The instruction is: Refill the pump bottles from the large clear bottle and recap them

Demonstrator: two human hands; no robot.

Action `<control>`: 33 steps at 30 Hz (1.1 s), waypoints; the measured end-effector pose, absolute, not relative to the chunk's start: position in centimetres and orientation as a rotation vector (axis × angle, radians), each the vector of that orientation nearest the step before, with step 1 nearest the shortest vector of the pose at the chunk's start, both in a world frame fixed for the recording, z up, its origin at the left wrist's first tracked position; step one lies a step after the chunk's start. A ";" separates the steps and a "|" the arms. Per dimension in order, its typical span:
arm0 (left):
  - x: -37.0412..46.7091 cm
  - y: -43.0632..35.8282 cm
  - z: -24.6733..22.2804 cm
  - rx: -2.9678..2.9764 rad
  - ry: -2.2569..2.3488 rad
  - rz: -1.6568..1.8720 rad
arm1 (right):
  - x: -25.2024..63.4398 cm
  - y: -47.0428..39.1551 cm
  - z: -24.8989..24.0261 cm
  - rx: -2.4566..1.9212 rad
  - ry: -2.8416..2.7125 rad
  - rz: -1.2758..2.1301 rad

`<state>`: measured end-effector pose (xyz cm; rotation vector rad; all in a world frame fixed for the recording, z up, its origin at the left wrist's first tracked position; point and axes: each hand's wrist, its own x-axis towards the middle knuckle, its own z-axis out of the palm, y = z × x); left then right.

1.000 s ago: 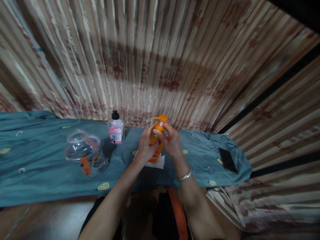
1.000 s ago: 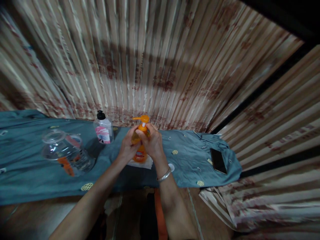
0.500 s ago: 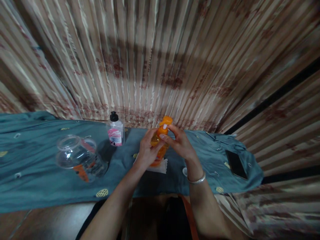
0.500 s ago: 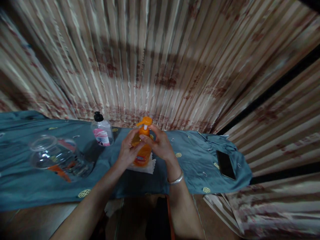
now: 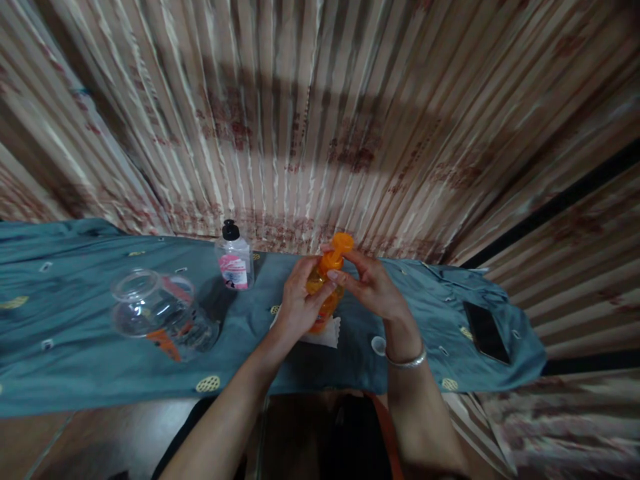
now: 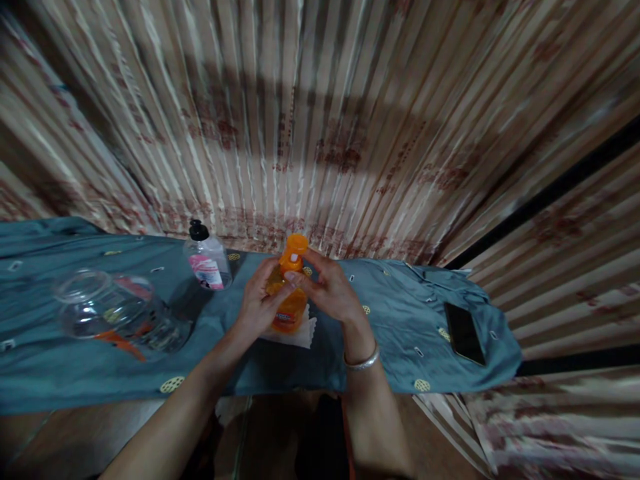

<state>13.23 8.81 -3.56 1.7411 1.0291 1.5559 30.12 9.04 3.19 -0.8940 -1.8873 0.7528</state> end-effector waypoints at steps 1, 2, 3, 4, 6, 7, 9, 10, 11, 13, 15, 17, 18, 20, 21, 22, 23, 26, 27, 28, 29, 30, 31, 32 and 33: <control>13.2 8.8 -3.5 1.742 1.026 1.557 | 30.2 9.0 3.3 -0.897 -1.898 0.754; 13.3 8.7 -3.5 1.742 1.023 1.557 | 30.3 8.9 3.4 -0.900 -1.903 0.756; 13.3 8.7 -3.5 1.742 1.020 1.558 | 30.4 8.9 3.5 -0.903 -1.904 0.758; 13.3 8.7 -3.5 1.742 1.016 1.560 | 30.4 8.9 3.5 -0.904 -1.904 0.762; 13.3 8.6 -3.4 1.741 1.011 1.563 | 30.5 9.0 3.6 -0.903 -1.906 0.767; 13.3 8.6 -3.4 1.739 1.011 1.564 | 30.4 9.0 3.6 -0.904 -1.906 0.768; 13.3 8.6 -3.4 1.738 1.013 1.566 | 30.4 9.1 3.6 -0.907 -1.905 0.770; 13.2 8.6 -3.4 1.737 1.014 1.567 | 30.3 9.2 3.7 -0.910 -1.904 0.771; 13.2 8.6 -3.4 1.737 1.016 1.567 | 30.3 9.2 3.7 -0.916 -1.904 0.772; 13.2 8.6 -3.5 1.736 1.019 1.568 | 30.2 9.2 3.6 -0.930 -1.904 0.769; 13.3 8.7 -3.5 1.734 1.021 1.568 | 30.1 9.0 3.5 -0.944 -1.903 0.760; 13.3 8.6 -3.6 1.732 1.018 1.568 | 30.0 8.8 3.1 -0.955 -1.886 0.741; 13.3 8.6 -3.6 1.733 1.015 1.568 | 30.0 8.7 2.9 -0.962 -1.870 0.726; 13.3 8.6 -3.7 1.733 1.010 1.569 | 29.7 8.4 2.3 -0.978 -1.826 0.690; 13.3 8.6 -3.8 1.733 1.008 1.570 | 29.5 8.3 2.0 -0.987 -1.801 0.668; 13.3 8.6 -3.8 1.733 1.006 1.571 | 29.3 8.1 1.6 -0.998 -1.778 0.644; 13.3 8.7 -3.9 1.734 1.004 1.572 | 29.0 8.0 1.3 -1.012 -1.754 0.613; 13.2 8.8 -4.0 1.739 1.002 1.572 | 28.1 7.4 0.4 -1.090 -1.657 0.466; 13.1 8.8 -4.1 1.740 1.006 1.571 | 27.7 7.3 0.1 -1.125 -1.618 0.409; 13.1 8.8 -4.1 1.739 1.012 1.568 | 27.4 7.2 -0.1 -1.158 -1.580 0.360; 13.0 8.8 -4.1 1.739 1.019 1.565 | 27.0 7.1 -0.3 -1.185 -1.546 0.322; 13.0 8.7 -4.1 1.738 1.026 1.561 | 26.7 7.1 -0.4 -1.205 -1.514 0.299; 12.9 8.7 -4.1 1.739 1.032 1.557 | 26.5 7.1 -0.5 -1.220 -1.485 0.291; 12.9 8.7 -4.1 1.740 1.038 1.554 | 26.2 7.1 -0.5 -1.233 -1.457 0.296; 12.9 8.6 -4.1 1.743 1.043 1.554 | 26.0 7.1 -0.5 -1.246 -1.432 0.311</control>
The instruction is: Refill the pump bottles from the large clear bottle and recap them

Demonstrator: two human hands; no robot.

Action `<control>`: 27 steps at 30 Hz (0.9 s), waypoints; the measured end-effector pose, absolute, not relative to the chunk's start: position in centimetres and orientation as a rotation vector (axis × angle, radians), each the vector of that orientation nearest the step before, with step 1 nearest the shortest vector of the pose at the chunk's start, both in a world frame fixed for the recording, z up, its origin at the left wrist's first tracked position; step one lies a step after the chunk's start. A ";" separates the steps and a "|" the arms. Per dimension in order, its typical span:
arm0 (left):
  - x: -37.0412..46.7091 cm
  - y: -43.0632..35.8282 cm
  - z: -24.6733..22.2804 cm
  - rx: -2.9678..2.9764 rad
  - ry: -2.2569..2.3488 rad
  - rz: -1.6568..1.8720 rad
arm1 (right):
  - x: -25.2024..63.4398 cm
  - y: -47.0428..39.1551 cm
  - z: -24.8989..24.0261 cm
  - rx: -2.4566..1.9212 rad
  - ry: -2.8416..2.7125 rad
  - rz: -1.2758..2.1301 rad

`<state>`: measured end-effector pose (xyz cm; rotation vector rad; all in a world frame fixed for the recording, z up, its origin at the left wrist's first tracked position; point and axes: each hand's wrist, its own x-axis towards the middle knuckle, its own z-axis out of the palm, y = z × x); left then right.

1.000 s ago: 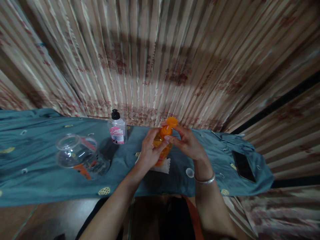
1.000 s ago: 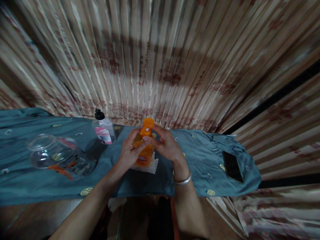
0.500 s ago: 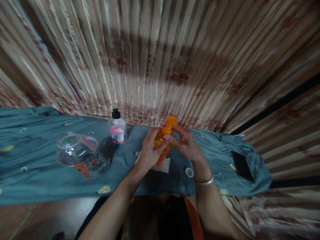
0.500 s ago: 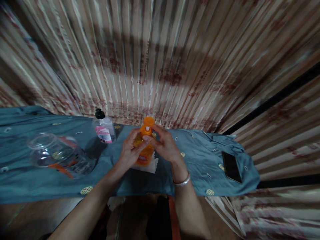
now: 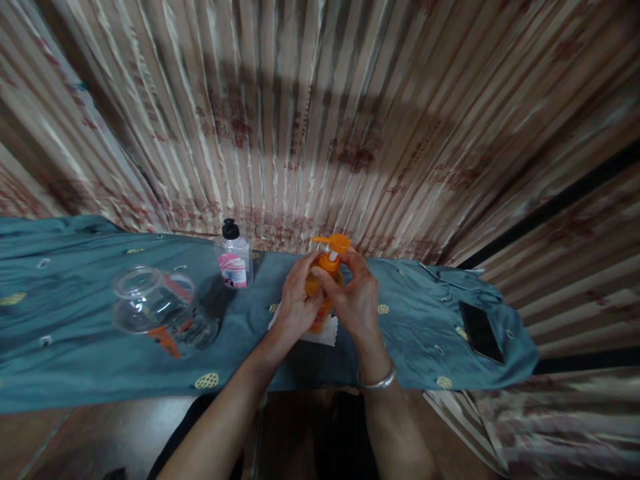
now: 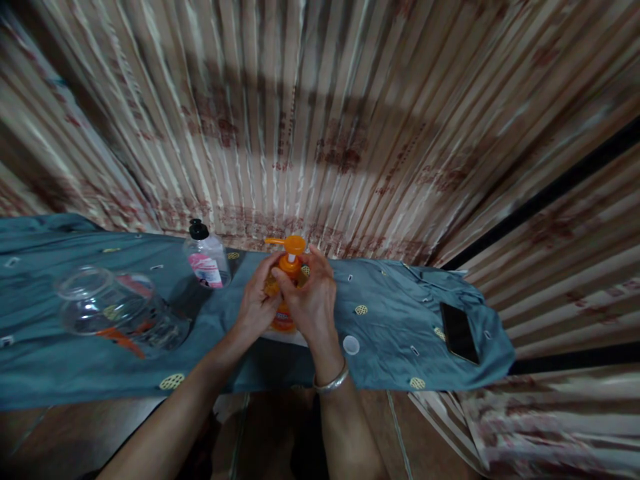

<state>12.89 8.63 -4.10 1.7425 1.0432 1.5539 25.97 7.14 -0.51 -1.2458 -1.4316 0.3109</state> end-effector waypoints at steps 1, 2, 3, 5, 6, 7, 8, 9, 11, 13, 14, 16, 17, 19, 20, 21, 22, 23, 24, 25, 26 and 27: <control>12.9 8.6 -4.1 1.745 1.047 1.556 | 25.8 7.2 -0.4 -1.259 -1.410 0.332; 12.9 8.6 -4.2 1.749 1.048 1.560 | 25.6 7.2 -0.3 -1.273 -1.394 0.352; 12.9 8.7 -4.2 1.753 1.048 1.565 | 25.5 7.2 -0.1 -1.286 -1.382 0.368; 12.9 8.8 -4.4 1.762 1.044 1.578 | 25.6 7.2 0.3 -1.304 -1.386 0.385; 12.9 8.9 -4.6 1.767 1.041 1.585 | 25.7 7.1 0.5 -1.302 -1.405 0.397; 12.9 8.9 -4.7 1.773 1.038 1.591 | 25.9 7.1 0.6 -1.286 -1.435 0.421; 12.9 8.9 -4.7 1.780 1.036 1.596 | 26.2 7.0 0.8 -1.256 -1.474 0.457; 12.9 8.9 -4.8 1.787 1.035 1.599 | 26.6 6.9 0.9 -1.213 -1.517 0.505; 12.8 8.9 -4.7 1.804 1.040 1.598 | 27.5 6.9 1.1 -1.109 -1.593 0.610; 12.8 8.7 -4.6 1.823 1.053 1.589 | 28.3 7.1 1.2 -1.026 -1.655 0.695; 12.7 8.6 -4.4 1.832 1.060 1.584 | 28.7 7.2 1.2 -0.999 -1.683 0.723; 12.6 8.5 -4.2 1.849 1.068 1.579 | 29.1 7.4 1.3 -0.972 -1.719 0.741; 12.6 8.4 -4.2 1.857 1.070 1.579 | 29.1 7.5 1.4 -0.976 -1.722 0.725; 12.5 8.4 -4.1 1.873 1.070 1.581 | 28.8 7.4 1.5 -1.013 -1.703 0.646; 12.5 8.4 -4.1 1.881 1.070 1.582 | 28.6 7.4 1.5 -1.047 -1.684 0.591; 12.5 8.5 -4.2 1.889 1.071 1.583 | 28.2 7.2 1.5 -1.088 -1.662 0.531; 12.5 8.5 -4.3 1.897 1.072 1.584 | 27.8 7.1 1.5 -1.133 -1.638 0.471; 12.5 8.6 -4.4 1.904 1.073 1.588 | 27.5 7.0 1.4 -1.178 -1.612 0.416; 12.4 8.7 -4.5 1.910 1.074 1.593 | 27.1 6.9 1.4 -1.217 -1.587 0.370; 12.4 8.7 -4.5 1.916 1.073 1.599 | 26.9 6.8 1.3 -1.247 -1.566 0.334; 12.4 8.8 -4.6 1.922 1.071 1.607 | 26.7 6.8 1.3 -1.264 -1.552 0.311; 12.4 8.8 -4.6 1.928 1.069 1.616 | 26.6 6.8 1.3 -1.268 -1.548 0.301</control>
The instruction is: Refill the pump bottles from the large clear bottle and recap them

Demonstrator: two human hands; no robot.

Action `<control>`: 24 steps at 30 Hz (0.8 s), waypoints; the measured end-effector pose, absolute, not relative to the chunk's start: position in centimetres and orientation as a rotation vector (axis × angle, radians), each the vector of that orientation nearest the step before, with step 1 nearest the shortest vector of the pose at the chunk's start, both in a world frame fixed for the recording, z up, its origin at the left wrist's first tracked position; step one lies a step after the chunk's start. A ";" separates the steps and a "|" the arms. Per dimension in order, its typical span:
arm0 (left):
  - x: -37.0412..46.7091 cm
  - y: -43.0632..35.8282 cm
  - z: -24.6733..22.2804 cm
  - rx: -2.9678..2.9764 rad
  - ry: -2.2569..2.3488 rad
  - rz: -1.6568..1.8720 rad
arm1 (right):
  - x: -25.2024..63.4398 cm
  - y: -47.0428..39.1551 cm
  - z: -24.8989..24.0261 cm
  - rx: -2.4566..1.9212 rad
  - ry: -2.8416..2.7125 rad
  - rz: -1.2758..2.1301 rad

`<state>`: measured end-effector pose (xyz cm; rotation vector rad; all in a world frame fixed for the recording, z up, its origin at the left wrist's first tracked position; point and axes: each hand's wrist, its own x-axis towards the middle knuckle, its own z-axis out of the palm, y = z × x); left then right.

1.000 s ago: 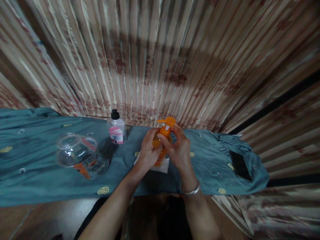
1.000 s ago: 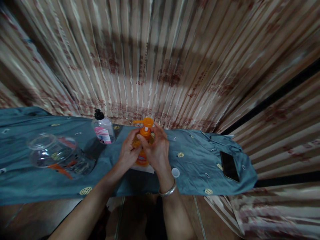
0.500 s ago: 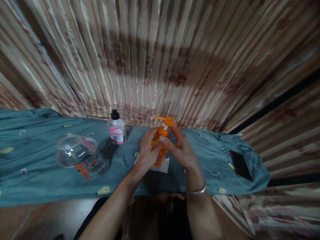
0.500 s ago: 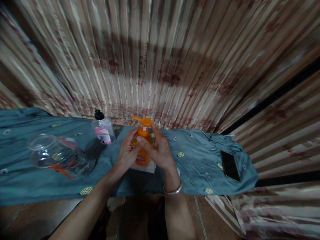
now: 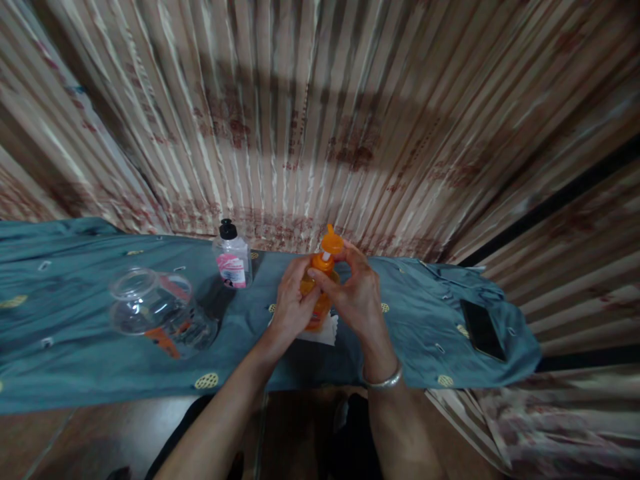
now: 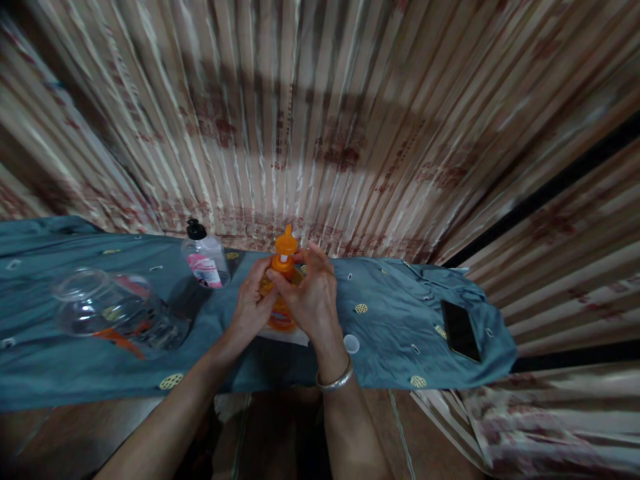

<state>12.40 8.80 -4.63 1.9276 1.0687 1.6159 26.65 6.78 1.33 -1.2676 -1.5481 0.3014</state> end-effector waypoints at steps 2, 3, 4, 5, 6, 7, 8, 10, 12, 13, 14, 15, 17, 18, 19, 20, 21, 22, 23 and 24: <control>12.4 8.8 -4.6 1.937 1.063 1.631 | 26.9 6.8 1.4 -1.225 -1.583 0.338; 12.4 8.7 -4.6 1.940 1.062 1.637 | 27.2 6.9 1.5 -1.181 -1.618 0.382; 12.4 8.7 -4.6 1.943 1.064 1.640 | 27.4 7.0 1.6 -1.126 -1.659 0.437; 12.5 8.6 -4.6 1.944 1.068 1.641 | 27.7 7.1 1.6 -1.068 -1.699 0.495; 12.5 8.6 -4.6 1.943 1.074 1.640 | 27.9 7.2 1.7 -1.018 -1.729 0.546; 12.5 8.6 -4.6 1.942 1.080 1.641 | 28.0 7.3 1.6 -0.986 -1.744 0.580; 12.5 8.6 -4.6 1.941 1.085 1.641 | 28.0 7.4 1.6 -0.978 -1.742 0.591; 12.5 8.6 -4.7 1.940 1.088 1.645 | 27.5 7.4 1.3 -1.031 -1.689 0.549; 12.3 8.7 -4.9 1.940 1.082 1.652 | 26.7 7.4 1.0 -1.133 -1.599 0.453; 12.3 8.7 -5.0 1.940 1.077 1.656 | 26.3 7.3 0.9 -1.181 -1.558 0.400; 12.2 8.8 -5.1 1.941 1.071 1.659 | 26.0 7.2 0.9 -1.217 -1.525 0.354; 12.1 8.8 -5.1 1.941 1.064 1.663 | 25.7 7.1 0.9 -1.242 -1.505 0.317; 12.1 8.9 -5.2 1.944 1.048 1.668 | 25.6 7.0 1.0 -1.249 -1.507 0.287; 12.1 8.9 -5.2 1.944 1.041 1.672 | 25.8 6.9 1.2 -1.228 -1.527 0.303; 12.1 8.8 -5.1 1.944 1.035 1.674 | 26.0 6.9 1.4 -1.190 -1.559 0.338; 12.2 8.8 -5.1 1.943 1.031 1.677 | 26.3 6.9 1.5 -1.138 -1.604 0.390; 12.2 8.8 -5.1 1.941 1.030 1.679 | 26.7 6.9 1.6 -1.080 -1.654 0.446; 12.3 8.8 -5.0 1.939 1.031 1.679 | 26.9 7.0 1.6 -1.029 -1.699 0.498; 12.3 8.7 -5.0 1.937 1.034 1.679 | 27.1 7.0 1.6 -0.996 -1.731 0.535; 12.4 8.7 -5.0 1.936 1.038 1.677 | 27.2 7.1 1.5 -0.993 -1.741 0.550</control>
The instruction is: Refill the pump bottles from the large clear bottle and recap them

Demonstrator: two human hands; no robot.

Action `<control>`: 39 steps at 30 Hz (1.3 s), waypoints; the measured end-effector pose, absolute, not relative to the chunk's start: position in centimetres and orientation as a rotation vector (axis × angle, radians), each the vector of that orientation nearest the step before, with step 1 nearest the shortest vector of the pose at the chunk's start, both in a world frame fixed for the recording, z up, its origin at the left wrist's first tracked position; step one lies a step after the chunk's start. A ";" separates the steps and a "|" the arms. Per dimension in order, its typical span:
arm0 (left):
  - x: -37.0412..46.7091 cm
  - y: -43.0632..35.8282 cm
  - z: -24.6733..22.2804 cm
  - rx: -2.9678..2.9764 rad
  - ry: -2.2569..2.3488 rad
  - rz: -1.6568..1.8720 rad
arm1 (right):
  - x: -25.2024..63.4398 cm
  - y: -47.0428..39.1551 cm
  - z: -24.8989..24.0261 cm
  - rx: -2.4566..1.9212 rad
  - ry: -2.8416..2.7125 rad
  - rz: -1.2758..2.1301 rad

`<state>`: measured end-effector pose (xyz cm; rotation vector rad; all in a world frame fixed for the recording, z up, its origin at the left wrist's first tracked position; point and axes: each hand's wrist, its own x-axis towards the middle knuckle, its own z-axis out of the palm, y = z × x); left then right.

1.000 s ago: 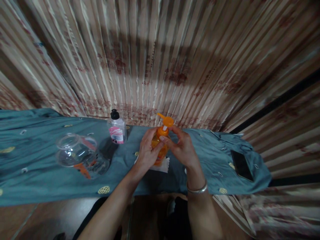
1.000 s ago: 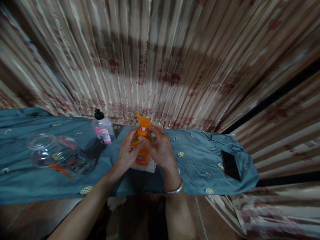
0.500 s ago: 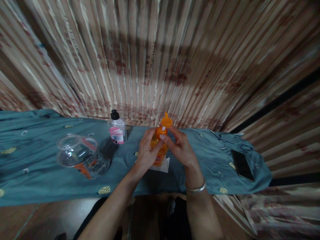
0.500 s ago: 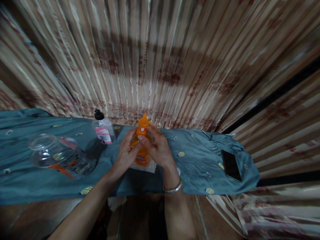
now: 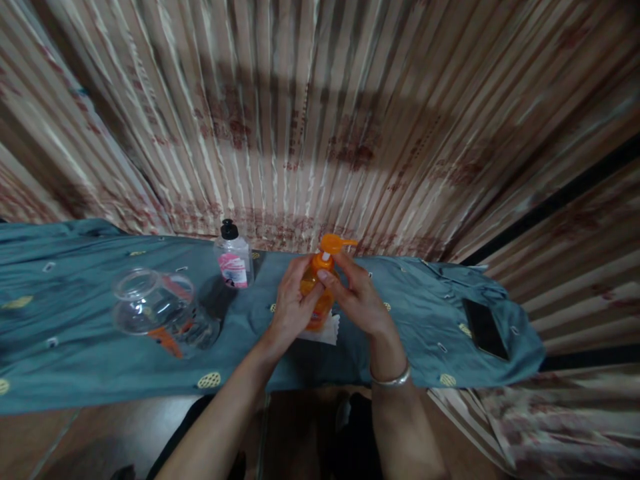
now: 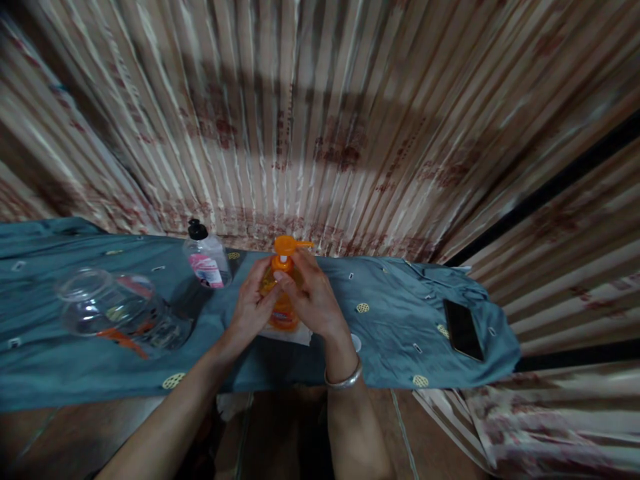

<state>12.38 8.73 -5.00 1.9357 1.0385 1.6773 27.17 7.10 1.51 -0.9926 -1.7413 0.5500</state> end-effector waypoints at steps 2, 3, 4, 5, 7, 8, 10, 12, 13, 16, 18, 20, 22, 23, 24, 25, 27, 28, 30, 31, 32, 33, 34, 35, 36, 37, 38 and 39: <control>12.4 8.7 -5.0 1.933 1.048 1.675 | 26.9 7.2 1.2 -1.064 -1.683 0.507; 12.4 8.8 -5.1 1.932 1.052 1.675 | 26.6 7.2 1.0 -1.117 -1.629 0.461; 12.3 8.8 -5.2 1.931 1.056 1.676 | 26.3 7.2 0.8 -1.167 -1.576 0.409; 12.3 8.8 -5.2 1.931 1.059 1.677 | 26.0 7.2 0.7 -1.206 -1.536 0.362; 12.2 8.9 -5.3 1.931 1.063 1.678 | 25.7 7.1 0.7 -1.242 -1.507 0.307; 12.2 8.8 -5.2 1.932 1.064 1.675 | 25.7 7.1 0.7 -1.236 -1.519 0.308; 12.2 8.7 -5.1 1.936 1.070 1.665 | 26.2 7.1 0.9 -1.178 -1.584 0.375; 12.3 8.6 -4.9 1.939 1.084 1.648 | 26.8 7.1 1.0 -1.092 -1.667 0.483; 12.3 8.6 -4.9 1.941 1.093 1.641 | 27.0 7.1 1.0 -1.059 -1.697 0.526; 12.3 8.6 -5.0 1.947 1.109 1.634 | 26.8 7.1 1.0 -1.090 -1.681 0.504; 12.2 8.8 -5.2 1.951 1.110 1.640 | 26.1 7.0 1.0 -1.181 -1.597 0.397; 12.0 8.9 -5.6 1.954 1.107 1.651 | 25.6 7.0 1.0 -1.248 -1.530 0.309; 11.9 9.0 -5.8 1.956 1.101 1.662 | 25.5 6.9 0.9 -1.251 -1.529 0.297; 12.0 9.0 -5.8 1.956 1.097 1.666 | 25.7 6.9 0.9 -1.224 -1.554 0.326; 12.0 8.9 -5.8 1.956 1.092 1.670 | 26.0 7.0 0.9 -1.180 -1.593 0.372; 12.0 8.9 -5.7 1.955 1.087 1.673 | 26.4 7.0 0.8 -1.126 -1.635 0.425; 12.2 8.8 -5.6 1.954 1.080 1.675 | 26.9 7.1 0.8 -1.032 -1.701 0.511; 12.2 8.8 -5.5 1.953 1.078 1.675 | 27.0 7.1 0.8 -1.016 -1.715 0.526; 12.2 8.8 -5.4 1.953 1.074 1.677 | 26.7 7.1 0.8 -1.070 -1.684 0.482; 12.2 8.8 -5.3 1.953 1.072 1.679 | 26.5 7.1 0.8 -1.121 -1.646 0.435; 12.1 8.8 -5.3 1.952 1.070 1.680 | 26.2 7.0 0.9 -1.170 -1.606 0.385; 12.1 8.8 -5.3 1.951 1.069 1.680 | 25.9 7.0 0.9 -1.210 -1.571 0.342; 12.1 8.8 -5.3 1.951 1.070 1.678 | 25.7 6.9 0.9 -1.236 -1.548 0.314; 12.0 8.8 -5.2 1.951 1.071 1.674 | 25.6 6.9 0.9 -1.244 -1.540 0.305; 12.0 8.8 -5.2 1.950 1.074 1.668 | 25.7 6.9 0.9 -1.234 -1.547 0.318; 12.0 8.7 -5.1 1.949 1.076 1.662 | 25.9 6.9 1.0 -1.209 -1.567 0.349; 12.1 8.6 -5.0 1.948 1.079 1.657 | 26.1 6.9 1.0 -1.170 -1.597 0.391; 12.1 8.6 -4.9 1.947 1.082 1.653 | 26.4 6.9 1.0 -1.124 -1.630 0.438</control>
